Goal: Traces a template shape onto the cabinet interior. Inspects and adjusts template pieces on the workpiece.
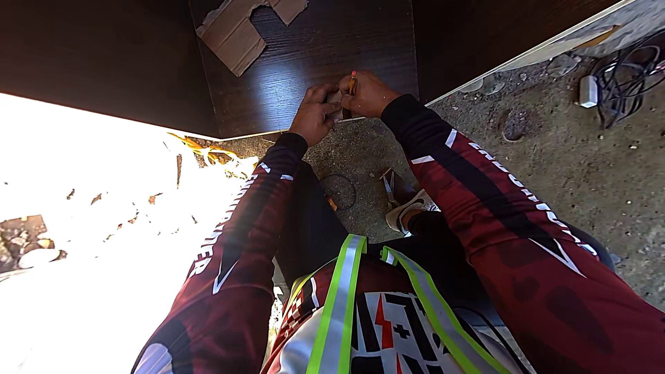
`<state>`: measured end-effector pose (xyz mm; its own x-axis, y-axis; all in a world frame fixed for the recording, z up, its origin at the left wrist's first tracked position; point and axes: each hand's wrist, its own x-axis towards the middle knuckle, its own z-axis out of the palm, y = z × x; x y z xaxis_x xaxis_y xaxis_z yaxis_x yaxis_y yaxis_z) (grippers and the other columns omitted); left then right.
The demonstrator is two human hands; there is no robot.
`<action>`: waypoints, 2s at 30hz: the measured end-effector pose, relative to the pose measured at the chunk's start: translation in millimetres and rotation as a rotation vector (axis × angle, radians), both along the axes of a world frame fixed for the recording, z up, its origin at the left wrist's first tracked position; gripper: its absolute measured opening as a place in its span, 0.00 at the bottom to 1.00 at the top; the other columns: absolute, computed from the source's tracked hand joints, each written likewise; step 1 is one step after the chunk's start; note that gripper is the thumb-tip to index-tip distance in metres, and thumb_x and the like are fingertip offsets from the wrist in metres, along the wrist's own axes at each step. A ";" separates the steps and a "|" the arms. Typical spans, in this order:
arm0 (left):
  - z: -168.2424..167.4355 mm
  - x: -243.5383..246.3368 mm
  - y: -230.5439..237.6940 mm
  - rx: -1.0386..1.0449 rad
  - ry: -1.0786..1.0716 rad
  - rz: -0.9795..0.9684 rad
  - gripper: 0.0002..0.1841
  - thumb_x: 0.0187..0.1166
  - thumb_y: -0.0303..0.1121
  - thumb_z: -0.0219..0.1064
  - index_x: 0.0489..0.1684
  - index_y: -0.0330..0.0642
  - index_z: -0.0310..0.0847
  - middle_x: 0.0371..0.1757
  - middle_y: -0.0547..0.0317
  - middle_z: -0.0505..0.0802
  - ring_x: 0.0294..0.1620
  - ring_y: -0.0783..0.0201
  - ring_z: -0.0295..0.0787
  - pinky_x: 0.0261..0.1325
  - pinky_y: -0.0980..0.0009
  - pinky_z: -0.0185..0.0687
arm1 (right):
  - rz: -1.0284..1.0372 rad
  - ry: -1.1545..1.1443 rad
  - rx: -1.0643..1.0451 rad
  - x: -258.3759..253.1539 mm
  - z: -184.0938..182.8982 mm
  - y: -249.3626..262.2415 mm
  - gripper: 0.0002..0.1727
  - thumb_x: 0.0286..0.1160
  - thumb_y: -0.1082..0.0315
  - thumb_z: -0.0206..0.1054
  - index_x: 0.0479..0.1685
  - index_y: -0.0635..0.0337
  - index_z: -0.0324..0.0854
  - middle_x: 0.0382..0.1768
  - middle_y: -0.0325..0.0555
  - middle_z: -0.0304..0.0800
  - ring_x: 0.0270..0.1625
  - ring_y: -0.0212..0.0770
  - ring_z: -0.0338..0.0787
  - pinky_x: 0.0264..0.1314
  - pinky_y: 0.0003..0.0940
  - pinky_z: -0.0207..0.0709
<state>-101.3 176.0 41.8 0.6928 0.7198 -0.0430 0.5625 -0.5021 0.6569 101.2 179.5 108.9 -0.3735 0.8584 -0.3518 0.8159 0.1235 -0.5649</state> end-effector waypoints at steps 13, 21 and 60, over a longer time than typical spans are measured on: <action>-4.4 -1.7 -0.3 0.005 -0.022 0.010 0.14 0.79 0.38 0.71 0.60 0.51 0.94 0.87 0.57 0.74 0.91 0.51 0.58 0.93 0.55 0.53 | -0.017 -0.004 -0.023 -0.4 -1.5 -0.9 0.10 0.76 0.64 0.64 0.26 0.55 0.77 0.25 0.45 0.79 0.32 0.45 0.81 0.37 0.48 0.72; -5.2 -1.8 -0.8 0.006 -0.039 0.015 0.15 0.79 0.37 0.71 0.62 0.51 0.93 0.86 0.57 0.75 0.91 0.52 0.59 0.92 0.55 0.54 | -0.057 0.031 -0.049 5.1 -3.9 -1.5 0.12 0.76 0.64 0.64 0.23 0.54 0.75 0.23 0.44 0.77 0.30 0.43 0.79 0.34 0.47 0.69; -2.4 -0.5 -1.1 0.010 -0.021 0.011 0.15 0.79 0.37 0.71 0.62 0.52 0.92 0.85 0.54 0.75 0.90 0.51 0.59 0.92 0.56 0.54 | -0.081 0.188 0.003 12.2 -13.6 -11.4 0.09 0.76 0.63 0.64 0.29 0.54 0.81 0.25 0.41 0.83 0.29 0.37 0.83 0.36 0.42 0.76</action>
